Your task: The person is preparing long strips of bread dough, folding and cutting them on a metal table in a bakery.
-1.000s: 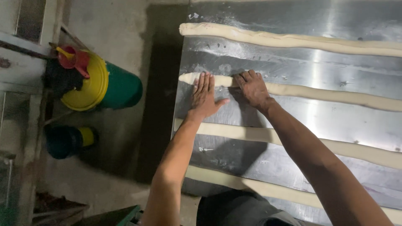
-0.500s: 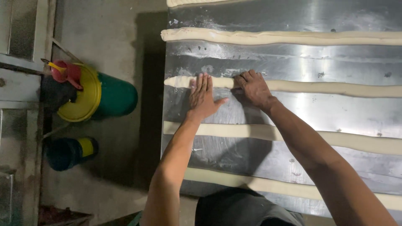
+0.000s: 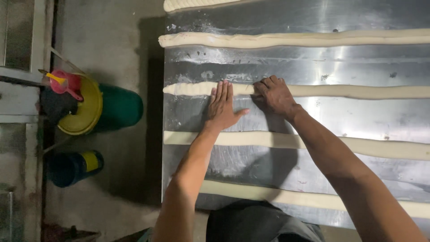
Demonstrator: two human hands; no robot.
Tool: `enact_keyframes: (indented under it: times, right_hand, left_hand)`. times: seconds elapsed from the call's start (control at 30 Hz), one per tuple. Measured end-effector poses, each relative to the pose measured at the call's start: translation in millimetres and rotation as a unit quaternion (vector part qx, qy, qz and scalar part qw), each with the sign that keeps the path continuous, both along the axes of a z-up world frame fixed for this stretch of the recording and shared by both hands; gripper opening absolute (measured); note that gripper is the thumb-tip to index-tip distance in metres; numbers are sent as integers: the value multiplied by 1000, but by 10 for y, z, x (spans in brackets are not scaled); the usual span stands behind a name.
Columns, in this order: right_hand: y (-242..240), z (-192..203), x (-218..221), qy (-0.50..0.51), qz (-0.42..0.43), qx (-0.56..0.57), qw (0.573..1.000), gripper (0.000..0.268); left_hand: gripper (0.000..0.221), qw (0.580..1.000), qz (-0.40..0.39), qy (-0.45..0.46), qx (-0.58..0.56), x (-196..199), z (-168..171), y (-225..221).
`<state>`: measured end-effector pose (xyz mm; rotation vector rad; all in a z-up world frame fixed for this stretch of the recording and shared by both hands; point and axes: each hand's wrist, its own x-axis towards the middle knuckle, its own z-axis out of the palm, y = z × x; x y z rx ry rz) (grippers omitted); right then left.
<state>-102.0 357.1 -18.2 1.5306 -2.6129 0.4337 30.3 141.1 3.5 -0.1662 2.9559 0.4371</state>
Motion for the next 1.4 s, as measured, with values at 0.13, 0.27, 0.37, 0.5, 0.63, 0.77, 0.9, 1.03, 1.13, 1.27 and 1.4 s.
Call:
enact_keyframes:
  times: [0.13, 0.27, 0.37, 0.5, 0.63, 0.77, 0.9, 1.03, 1.13, 1.27, 1.4]
  right_hand:
    - [195, 23, -28, 5, -12, 48, 999, 53]
    - [372, 144, -68, -45, -13, 30, 998, 46]
    - [556, 168, -152, -6, 7, 16, 1000, 51]
    - [744, 197, -229, -13, -2, 60, 998, 53]
    - [926, 186, -262, -22, -3, -3, 1000, 48]
    - [1058, 198, -295, -21, 1, -21, 1000, 47]
    - [1211, 218, -339, -36, 9, -4, 999, 52]
    - [1367, 255, -407, -34, 14, -25, 999, 51]
    - [1510, 254, -420, -42, 11, -26, 999, 49]
    - [1671, 317, -489, -40, -1, -24, 999, 45]
    - [1962, 295, -455, -29, -23, -15, 999, 43]
  left_hand:
    - [122, 1000, -10, -9, 1, -60, 5, 203]
    - [122, 999, -20, -29, 1, -83, 45, 352]
    - [121, 999, -16, -44, -8, -246, 101, 496]
    - [122, 999, -22, -45, -18, -244, 113, 703]
    - [121, 1000, -22, -16, -16, -290, 14, 900]
    - [122, 1000, -13, 6, -7, -355, 81, 1127]
    - [122, 1000, -10, 16, -3, -385, -27, 1358]
    - [121, 1000, -6, 22, 13, -478, -16, 1579]
    - [122, 999, -7, 19, 26, -502, 24, 1745]
    - [122, 999, -21, 23, 19, -563, -81, 1878]
    - [122, 998, -48, -1, 31, -676, 139, 2067]
